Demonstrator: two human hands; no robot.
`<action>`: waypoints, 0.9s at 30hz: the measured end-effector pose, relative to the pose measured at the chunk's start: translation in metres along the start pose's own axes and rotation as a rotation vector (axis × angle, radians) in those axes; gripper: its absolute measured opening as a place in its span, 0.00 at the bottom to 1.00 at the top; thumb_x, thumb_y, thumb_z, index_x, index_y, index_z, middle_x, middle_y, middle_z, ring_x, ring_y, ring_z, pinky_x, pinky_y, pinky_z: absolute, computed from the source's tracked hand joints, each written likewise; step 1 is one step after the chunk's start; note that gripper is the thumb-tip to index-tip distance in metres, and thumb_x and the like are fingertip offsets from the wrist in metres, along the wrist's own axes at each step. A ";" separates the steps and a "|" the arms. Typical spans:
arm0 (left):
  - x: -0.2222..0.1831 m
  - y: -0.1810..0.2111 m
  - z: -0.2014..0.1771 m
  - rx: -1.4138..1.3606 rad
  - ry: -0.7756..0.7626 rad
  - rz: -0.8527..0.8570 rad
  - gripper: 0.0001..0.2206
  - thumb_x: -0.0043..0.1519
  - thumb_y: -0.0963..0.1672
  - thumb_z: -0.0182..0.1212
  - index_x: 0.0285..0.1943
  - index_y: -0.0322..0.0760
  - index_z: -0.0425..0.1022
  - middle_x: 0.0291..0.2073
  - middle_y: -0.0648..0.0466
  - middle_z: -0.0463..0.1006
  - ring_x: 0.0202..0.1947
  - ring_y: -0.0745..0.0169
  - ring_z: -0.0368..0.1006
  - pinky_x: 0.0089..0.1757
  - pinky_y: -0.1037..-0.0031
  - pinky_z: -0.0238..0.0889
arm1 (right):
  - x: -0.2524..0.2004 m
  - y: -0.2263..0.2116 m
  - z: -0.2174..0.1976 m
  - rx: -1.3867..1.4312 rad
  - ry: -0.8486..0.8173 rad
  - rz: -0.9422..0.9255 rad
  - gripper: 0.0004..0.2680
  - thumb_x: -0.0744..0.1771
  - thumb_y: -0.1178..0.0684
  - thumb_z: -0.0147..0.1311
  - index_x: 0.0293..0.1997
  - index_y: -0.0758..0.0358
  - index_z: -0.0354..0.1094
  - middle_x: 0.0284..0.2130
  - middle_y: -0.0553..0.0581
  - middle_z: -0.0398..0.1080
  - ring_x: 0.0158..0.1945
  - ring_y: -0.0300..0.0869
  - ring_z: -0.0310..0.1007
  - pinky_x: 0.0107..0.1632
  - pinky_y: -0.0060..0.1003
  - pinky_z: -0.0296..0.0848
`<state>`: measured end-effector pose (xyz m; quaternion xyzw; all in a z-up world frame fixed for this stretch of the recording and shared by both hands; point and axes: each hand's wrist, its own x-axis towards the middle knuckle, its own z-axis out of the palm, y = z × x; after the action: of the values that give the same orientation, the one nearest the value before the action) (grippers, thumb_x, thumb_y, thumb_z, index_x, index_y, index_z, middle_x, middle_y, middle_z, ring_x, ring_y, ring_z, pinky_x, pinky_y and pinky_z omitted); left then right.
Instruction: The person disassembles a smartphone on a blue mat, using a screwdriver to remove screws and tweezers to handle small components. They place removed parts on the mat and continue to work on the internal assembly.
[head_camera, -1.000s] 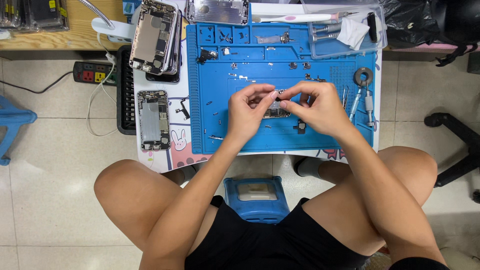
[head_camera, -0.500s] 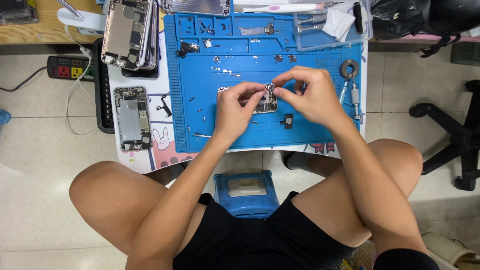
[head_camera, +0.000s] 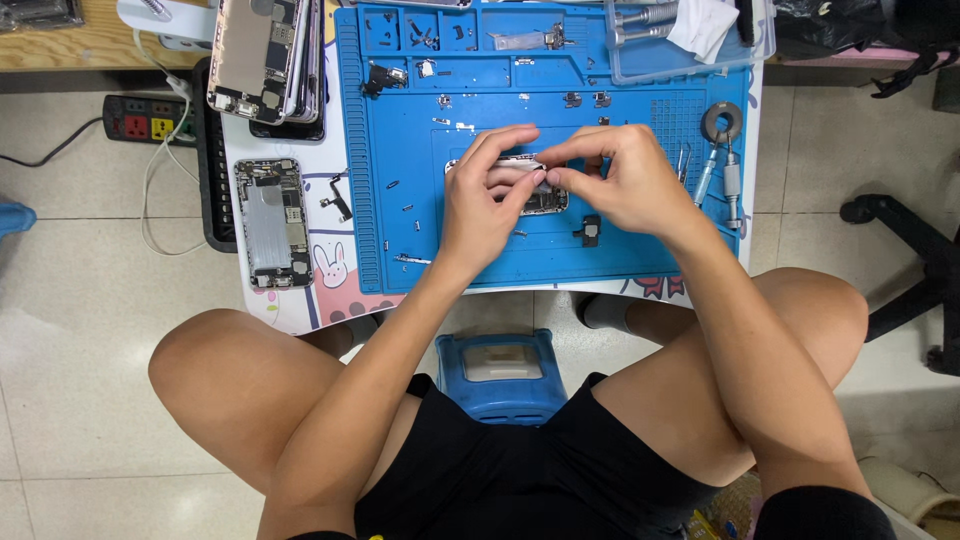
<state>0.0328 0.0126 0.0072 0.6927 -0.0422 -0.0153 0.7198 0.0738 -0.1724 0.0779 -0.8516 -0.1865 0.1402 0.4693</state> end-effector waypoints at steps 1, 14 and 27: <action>0.000 0.000 0.000 -0.001 0.001 0.000 0.18 0.67 0.34 0.62 0.64 0.42 0.75 0.61 0.54 0.76 0.47 0.49 0.84 0.43 0.70 0.83 | 0.000 0.001 -0.001 -0.001 -0.001 0.000 0.07 0.66 0.67 0.62 0.45 0.64 0.81 0.34 0.62 0.80 0.24 0.42 0.64 0.28 0.34 0.64; 0.000 0.006 -0.002 0.181 -0.106 0.113 0.22 0.67 0.33 0.59 0.67 0.45 0.72 0.65 0.51 0.72 0.47 0.45 0.84 0.47 0.62 0.83 | 0.000 -0.001 -0.005 -0.068 -0.097 0.025 0.04 0.67 0.65 0.62 0.43 0.67 0.81 0.32 0.63 0.79 0.24 0.43 0.64 0.29 0.36 0.65; -0.003 0.008 0.003 0.302 -0.161 0.207 0.21 0.68 0.32 0.57 0.67 0.45 0.73 0.65 0.49 0.71 0.47 0.43 0.84 0.47 0.58 0.83 | -0.001 0.004 -0.008 -0.177 -0.162 0.073 0.03 0.68 0.62 0.60 0.40 0.66 0.81 0.26 0.59 0.76 0.20 0.43 0.64 0.26 0.34 0.63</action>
<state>0.0293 0.0105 0.0154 0.7814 -0.1724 0.0101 0.5997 0.0773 -0.1808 0.0784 -0.8818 -0.2045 0.2084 0.3704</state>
